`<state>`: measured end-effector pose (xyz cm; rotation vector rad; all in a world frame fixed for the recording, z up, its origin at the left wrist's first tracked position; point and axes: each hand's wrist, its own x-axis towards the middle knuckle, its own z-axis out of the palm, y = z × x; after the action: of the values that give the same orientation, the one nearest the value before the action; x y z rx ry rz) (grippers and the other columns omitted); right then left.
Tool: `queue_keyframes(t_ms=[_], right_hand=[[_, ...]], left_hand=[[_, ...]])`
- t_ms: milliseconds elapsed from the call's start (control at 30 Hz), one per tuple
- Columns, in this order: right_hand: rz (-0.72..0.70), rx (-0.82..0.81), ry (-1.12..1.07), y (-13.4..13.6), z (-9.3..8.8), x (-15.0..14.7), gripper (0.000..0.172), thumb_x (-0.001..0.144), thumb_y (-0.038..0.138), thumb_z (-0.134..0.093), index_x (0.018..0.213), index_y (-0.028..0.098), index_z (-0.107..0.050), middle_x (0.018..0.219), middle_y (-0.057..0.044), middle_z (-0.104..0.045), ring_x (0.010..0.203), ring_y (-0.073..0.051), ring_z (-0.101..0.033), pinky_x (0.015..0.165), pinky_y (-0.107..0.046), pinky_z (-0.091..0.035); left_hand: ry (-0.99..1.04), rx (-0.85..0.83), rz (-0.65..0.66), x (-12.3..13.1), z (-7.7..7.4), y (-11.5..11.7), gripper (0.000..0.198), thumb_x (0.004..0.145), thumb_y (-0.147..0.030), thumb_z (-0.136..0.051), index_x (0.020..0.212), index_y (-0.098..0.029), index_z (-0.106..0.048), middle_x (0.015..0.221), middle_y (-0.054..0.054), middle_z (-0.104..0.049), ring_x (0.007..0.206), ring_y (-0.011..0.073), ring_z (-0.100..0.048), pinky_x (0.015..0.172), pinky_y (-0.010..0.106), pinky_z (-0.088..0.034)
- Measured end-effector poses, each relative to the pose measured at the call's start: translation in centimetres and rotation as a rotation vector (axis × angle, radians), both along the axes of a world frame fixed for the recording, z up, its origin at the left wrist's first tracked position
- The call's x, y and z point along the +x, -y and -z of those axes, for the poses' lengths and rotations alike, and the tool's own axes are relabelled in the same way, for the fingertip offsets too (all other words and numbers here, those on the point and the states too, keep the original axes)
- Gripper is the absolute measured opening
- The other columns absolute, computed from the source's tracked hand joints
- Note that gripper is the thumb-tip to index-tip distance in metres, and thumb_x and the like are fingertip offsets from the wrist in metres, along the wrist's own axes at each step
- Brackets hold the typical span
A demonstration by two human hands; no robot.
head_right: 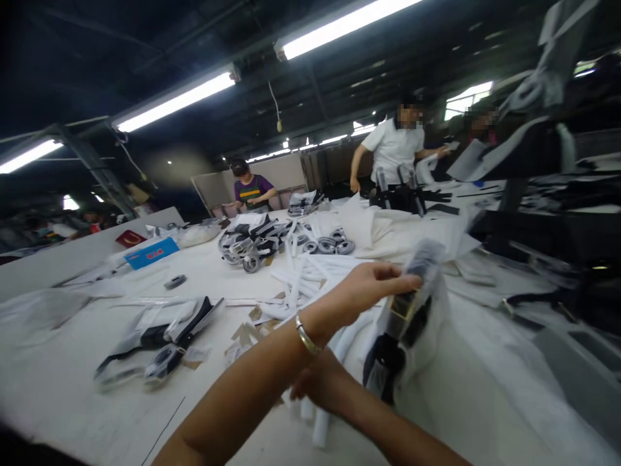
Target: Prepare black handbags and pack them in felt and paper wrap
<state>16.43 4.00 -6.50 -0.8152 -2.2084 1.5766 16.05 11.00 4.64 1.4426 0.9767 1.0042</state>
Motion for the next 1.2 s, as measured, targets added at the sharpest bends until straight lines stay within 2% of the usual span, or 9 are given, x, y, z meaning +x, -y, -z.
queue_keyframes(t_ms=[100,167,300,400,500,667,767,967,1200], right_hand=[[-0.109,-0.239,-0.060,3.0,0.3,8.8,0.049,0.094,0.059,-0.053,0.077,0.016,-0.070,0.074,-0.007,-0.072,0.063,-0.017,-0.067,0.061,-0.028,-0.053],[-0.074,-0.272,-0.095,3.1,0.2,14.6,0.052,0.089,0.064,-0.058,0.074,0.017,-0.073,0.074,-0.008,-0.070,0.068,-0.019,-0.064,0.067,-0.030,-0.050],[0.304,-0.092,-0.074,1.2,-0.8,23.6,0.046,0.086,0.067,-0.059,0.073,0.026,-0.075,0.079,-0.007,-0.064,0.071,-0.023,-0.056,0.064,-0.034,-0.045],[0.598,-0.002,-0.078,0.2,-2.1,26.5,0.043,0.080,0.070,-0.062,0.069,0.030,-0.073,0.074,-0.008,-0.062,0.077,-0.028,-0.057,0.070,-0.039,-0.045],[0.650,0.061,-0.111,-0.2,-3.5,26.7,0.046,0.077,0.072,-0.062,0.065,0.029,-0.071,0.074,-0.008,-0.063,0.080,-0.030,-0.058,0.075,-0.041,-0.046],[0.541,0.108,-0.178,-1.2,-4.6,24.7,0.043,0.084,0.062,-0.062,0.103,0.027,-0.079,0.079,-0.005,-0.066,0.072,-0.023,-0.058,0.068,-0.036,-0.045],[0.487,0.086,-0.265,-2.0,-5.0,23.1,0.047,0.084,0.059,-0.065,0.113,0.025,-0.077,0.085,-0.004,-0.070,0.073,-0.021,-0.058,0.067,-0.034,-0.046],[0.371,-0.248,-0.421,-3.3,-6.4,20.7,0.054,0.079,0.052,-0.076,0.123,0.022,-0.072,0.086,-0.003,-0.069,0.071,-0.015,-0.055,0.061,-0.027,-0.042],[0.224,-0.572,-0.594,-2.8,-7.9,21.0,0.038,0.077,0.037,-0.080,0.112,0.022,-0.077,0.096,-0.004,-0.071,0.083,-0.015,-0.061,0.080,-0.027,-0.047]], left_hand=[[0.017,0.015,-0.020,-0.9,-0.4,0.5,0.045,0.066,-0.058,-0.081,0.075,-0.016,-0.067,0.074,-0.002,-0.057,0.074,0.0129,-0.049,0.074,0.026,-0.036],[0.011,0.014,-0.042,-1.5,-0.7,0.9,0.045,0.067,-0.059,-0.081,0.072,-0.016,-0.066,0.071,-0.003,-0.056,0.072,0.0126,-0.048,0.073,0.026,-0.035],[-0.023,-0.018,-0.067,-2.1,-1.6,1.9,0.045,0.068,-0.057,-0.081,0.072,-0.015,-0.065,0.071,-0.002,-0.058,0.071,0.0129,-0.049,0.071,0.026,-0.035],[-0.055,-0.052,-0.070,-1.9,-2.4,3.1,0.044,0.070,-0.056,-0.082,0.075,-0.015,-0.066,0.074,0.000,-0.061,0.072,0.0138,-0.051,0.072,0.026,-0.037],[-0.088,-0.071,-0.059,-1.5,-3.0,4.5,0.042,0.073,-0.054,-0.080,0.077,-0.014,-0.067,0.075,0.001,-0.062,0.073,0.0142,-0.052,0.073,0.027,-0.037],[-0.137,-0.076,-0.067,-0.5,-3.2,6.6,0.039,0.076,-0.051,-0.080,0.082,-0.014,-0.071,0.078,0.001,-0.065,0.075,0.0148,-0.053,0.076,0.027,-0.038],[-0.151,-0.065,-0.077,0.1,-3.3,7.2,0.037,0.079,-0.051,-0.078,0.086,-0.015,-0.073,0.082,0.002,-0.067,0.079,0.0157,-0.055,0.078,0.026,-0.038],[-0.161,-0.055,-0.056,0.8,-3.6,7.7,0.036,0.080,-0.052,-0.076,0.089,-0.017,-0.076,0.087,0.003,-0.071,0.087,0.0195,-0.060,0.083,0.027,-0.042],[-0.177,-0.067,-0.046,1.3,-3.8,7.9,0.038,0.079,-0.054,-0.077,0.093,-0.019,-0.078,0.088,0.004,-0.074,0.092,0.0227,-0.065,0.090,0.030,-0.045]])
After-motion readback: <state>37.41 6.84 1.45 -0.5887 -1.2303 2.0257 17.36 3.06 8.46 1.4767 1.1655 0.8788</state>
